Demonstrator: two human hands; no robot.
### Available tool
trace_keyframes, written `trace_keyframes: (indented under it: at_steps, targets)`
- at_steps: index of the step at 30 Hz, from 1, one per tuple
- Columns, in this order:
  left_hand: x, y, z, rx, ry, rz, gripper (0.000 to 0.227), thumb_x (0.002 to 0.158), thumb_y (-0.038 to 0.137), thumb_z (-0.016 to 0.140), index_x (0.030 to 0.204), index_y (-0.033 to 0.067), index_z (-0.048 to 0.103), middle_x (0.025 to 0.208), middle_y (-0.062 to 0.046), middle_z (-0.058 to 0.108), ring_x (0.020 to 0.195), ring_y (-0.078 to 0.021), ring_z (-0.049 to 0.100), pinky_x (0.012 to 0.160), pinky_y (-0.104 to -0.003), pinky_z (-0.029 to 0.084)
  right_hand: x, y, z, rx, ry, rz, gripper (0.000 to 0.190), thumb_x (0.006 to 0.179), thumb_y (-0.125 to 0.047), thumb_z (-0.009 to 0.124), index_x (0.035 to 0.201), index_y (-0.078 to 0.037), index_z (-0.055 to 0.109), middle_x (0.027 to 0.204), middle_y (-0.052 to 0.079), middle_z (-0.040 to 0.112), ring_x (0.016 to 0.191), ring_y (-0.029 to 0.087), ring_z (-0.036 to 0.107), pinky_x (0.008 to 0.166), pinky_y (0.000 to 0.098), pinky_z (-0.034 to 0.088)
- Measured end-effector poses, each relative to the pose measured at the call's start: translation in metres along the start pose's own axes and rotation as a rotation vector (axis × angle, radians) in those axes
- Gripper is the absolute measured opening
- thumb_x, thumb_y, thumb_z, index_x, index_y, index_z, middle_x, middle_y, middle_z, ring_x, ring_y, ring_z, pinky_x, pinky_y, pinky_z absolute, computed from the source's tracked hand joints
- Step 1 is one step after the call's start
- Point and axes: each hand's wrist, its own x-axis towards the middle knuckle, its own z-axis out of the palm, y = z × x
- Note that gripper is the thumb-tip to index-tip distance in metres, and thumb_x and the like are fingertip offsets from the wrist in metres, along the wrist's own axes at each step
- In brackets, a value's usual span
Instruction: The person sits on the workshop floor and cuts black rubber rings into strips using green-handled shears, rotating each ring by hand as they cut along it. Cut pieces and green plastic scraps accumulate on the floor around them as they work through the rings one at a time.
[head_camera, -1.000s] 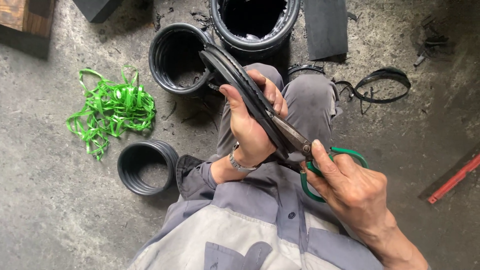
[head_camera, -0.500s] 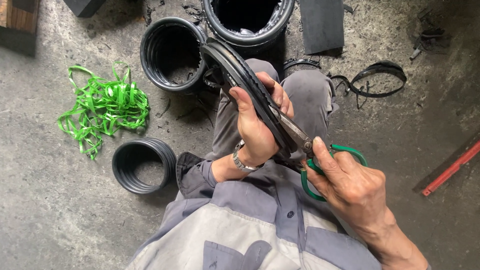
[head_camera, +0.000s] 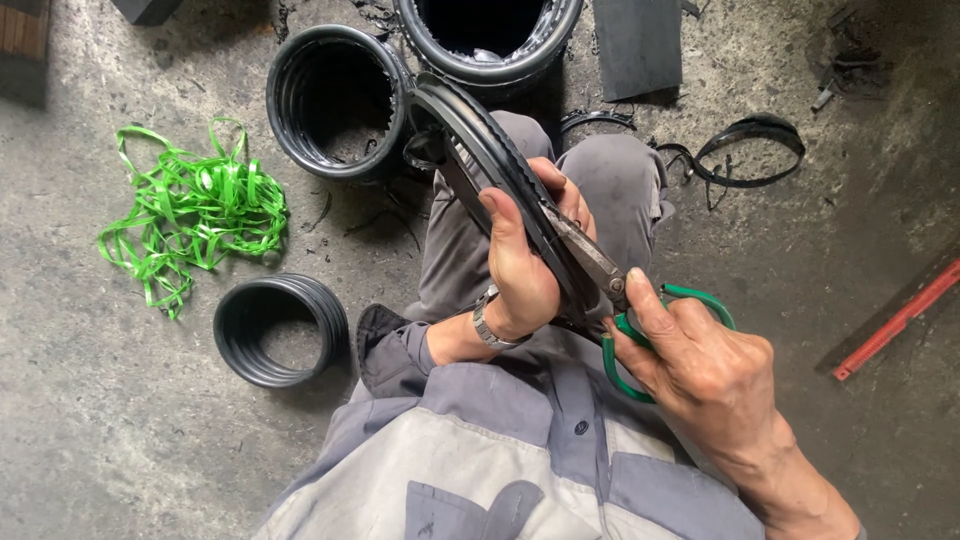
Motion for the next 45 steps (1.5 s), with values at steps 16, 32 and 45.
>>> trace_keyframes:
  at_steps: [16, 32, 45]
  targets:
    - [-0.007, -0.01, -0.012, 0.055, -0.012, -0.053, 0.065, 0.105, 0.071, 0.044, 0.122, 0.0078, 0.048, 0.089, -0.003, 0.046, 0.082, -0.0148, 0.047, 0.074, -0.029, 0.043, 0.003, 0.0, 0.001, -0.016, -0.021, 0.036, 0.059, 0.08, -0.02, 0.086, 0.134, -0.004, 0.067, 0.072, 0.006, 0.056, 0.053, 0.019, 0.057, 0.047, 0.0356, 0.044]
    - [-0.02, -0.024, -0.034, 0.117, -0.008, -0.06, 0.066, 0.108, 0.068, 0.044, 0.128, 0.0053, 0.05, 0.107, -0.006, 0.056, 0.097, -0.0143, 0.055, 0.089, -0.029, 0.048, 0.008, -0.001, 0.0, -0.024, -0.088, 0.079, 0.057, 0.083, -0.023, 0.083, 0.135, -0.006, 0.066, 0.075, 0.006, 0.06, 0.056, 0.02, 0.06, 0.049, 0.036, 0.048]
    - [-0.031, -0.046, -0.053, 0.145, 0.011, -0.079, 0.069, 0.105, 0.064, 0.046, 0.135, 0.0023, 0.048, 0.119, -0.003, 0.056, 0.107, -0.0119, 0.054, 0.097, -0.028, 0.047, 0.008, 0.0, 0.001, -0.062, -0.124, 0.106, 0.056, 0.084, -0.026, 0.082, 0.135, -0.008, 0.066, 0.075, 0.006, 0.059, 0.055, 0.022, 0.059, 0.049, 0.0376, 0.048]
